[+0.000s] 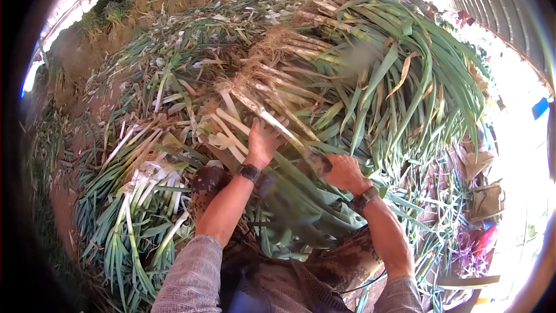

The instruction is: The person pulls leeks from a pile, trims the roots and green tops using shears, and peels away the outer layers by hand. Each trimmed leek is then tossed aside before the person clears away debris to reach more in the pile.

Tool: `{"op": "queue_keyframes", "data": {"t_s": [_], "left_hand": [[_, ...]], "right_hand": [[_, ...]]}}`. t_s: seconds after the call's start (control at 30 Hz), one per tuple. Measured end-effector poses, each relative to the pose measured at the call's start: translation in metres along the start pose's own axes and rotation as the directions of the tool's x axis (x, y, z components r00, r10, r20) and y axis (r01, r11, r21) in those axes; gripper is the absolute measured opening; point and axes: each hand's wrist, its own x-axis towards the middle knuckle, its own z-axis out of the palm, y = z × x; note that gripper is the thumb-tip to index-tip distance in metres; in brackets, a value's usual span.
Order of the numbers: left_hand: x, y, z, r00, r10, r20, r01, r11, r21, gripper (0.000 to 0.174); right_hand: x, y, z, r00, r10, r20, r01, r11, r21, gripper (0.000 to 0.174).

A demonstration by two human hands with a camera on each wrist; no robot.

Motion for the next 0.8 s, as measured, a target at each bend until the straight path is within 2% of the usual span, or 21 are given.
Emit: {"op": "queue_keyframes", "data": {"t_s": [0.03,0.1,0.2,0.3,0.43,0.5,0.63,0.7,0.73,0.8], "left_hand": [[0.000,0.000,-0.001,1.000,0.009,-0.002,-0.009,1.000,0.001,0.059],[0.002,-0.002,-0.002,1.000,0.025,-0.015,-0.023,0.989,0.149,0.056],[-0.003,-0.003,0.001,0.999,0.052,-0.009,-0.050,0.984,0.172,0.056],[-0.006,-0.003,0.004,0.998,0.066,-0.008,-0.064,0.983,0.172,0.056],[-0.009,-0.005,0.009,0.996,0.090,-0.014,-0.085,0.972,0.217,0.054],[-0.012,-0.006,0.017,0.997,0.080,-0.007,-0.077,0.975,0.207,0.051],[-0.017,-0.010,0.016,0.999,0.024,0.034,-0.030,0.984,0.176,0.043],[-0.016,-0.016,0.009,0.998,0.039,0.056,-0.047,0.989,0.139,0.037],[-0.016,-0.016,0.010,0.996,0.053,0.072,-0.060,0.993,0.100,0.030],[-0.018,-0.019,0.012,0.993,0.039,0.115,-0.050,0.995,0.091,0.029]], "right_hand": [[0.004,-0.001,0.002,1.000,-0.009,0.001,0.009,1.000,0.001,0.032],[0.011,-0.002,0.006,0.998,-0.034,-0.058,0.037,0.998,0.057,0.032],[0.019,-0.016,0.000,0.999,0.029,0.024,-0.030,0.998,0.056,0.033],[0.030,-0.007,0.014,0.998,0.058,0.023,-0.057,0.997,-0.043,0.034],[0.029,-0.030,0.000,0.998,0.059,0.005,-0.058,0.998,-0.023,0.034],[0.030,-0.034,0.000,0.997,-0.026,-0.072,0.033,0.994,0.103,0.033],[0.036,-0.035,0.002,0.994,0.024,-0.102,-0.018,0.998,0.056,0.033],[0.035,-0.033,0.004,0.996,-0.059,-0.063,0.058,0.998,-0.014,0.032],[0.033,-0.035,0.003,0.996,-0.059,-0.067,0.059,0.998,-0.015,0.032],[0.028,-0.039,0.001,0.991,-0.027,-0.127,0.038,0.996,0.082,0.030]]}}
